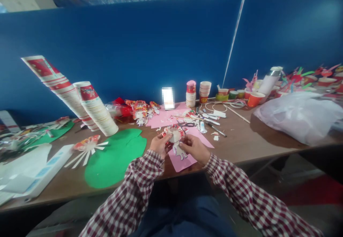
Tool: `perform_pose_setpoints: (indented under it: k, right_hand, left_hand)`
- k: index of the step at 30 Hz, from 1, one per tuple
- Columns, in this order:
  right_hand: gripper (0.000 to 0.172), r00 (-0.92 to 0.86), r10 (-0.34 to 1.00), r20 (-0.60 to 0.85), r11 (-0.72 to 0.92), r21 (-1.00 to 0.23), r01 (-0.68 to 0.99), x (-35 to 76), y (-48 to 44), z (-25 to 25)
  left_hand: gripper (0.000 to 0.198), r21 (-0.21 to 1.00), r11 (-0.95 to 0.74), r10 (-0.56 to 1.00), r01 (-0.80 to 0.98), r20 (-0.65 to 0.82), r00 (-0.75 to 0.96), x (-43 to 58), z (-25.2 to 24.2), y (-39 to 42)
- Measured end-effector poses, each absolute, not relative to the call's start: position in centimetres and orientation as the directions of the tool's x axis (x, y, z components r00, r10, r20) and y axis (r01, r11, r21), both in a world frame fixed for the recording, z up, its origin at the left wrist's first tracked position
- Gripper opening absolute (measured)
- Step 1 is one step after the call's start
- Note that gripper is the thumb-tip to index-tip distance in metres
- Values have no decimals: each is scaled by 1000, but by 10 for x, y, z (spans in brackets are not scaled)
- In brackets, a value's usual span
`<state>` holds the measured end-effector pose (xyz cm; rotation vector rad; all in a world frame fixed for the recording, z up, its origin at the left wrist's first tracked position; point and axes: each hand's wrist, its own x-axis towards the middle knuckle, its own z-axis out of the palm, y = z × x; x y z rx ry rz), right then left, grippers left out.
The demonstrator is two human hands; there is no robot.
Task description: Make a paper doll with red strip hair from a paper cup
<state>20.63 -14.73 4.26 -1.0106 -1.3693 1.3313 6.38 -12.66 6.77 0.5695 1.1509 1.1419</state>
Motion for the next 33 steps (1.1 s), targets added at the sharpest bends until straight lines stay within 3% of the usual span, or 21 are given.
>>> perform_pose_setpoints:
  k: [18,33]
  right_hand:
    - [25,-221,972,80,77,-997,-22,203,-147,42]
    - [34,-260,965,-45,-53,-998,-25,204,-153,41]
  left_hand:
    - [24,843,318,934,-433,-356,-7,65,62,-125]
    - [25,933,144,988,-331,-154,-5,20,53,-89]
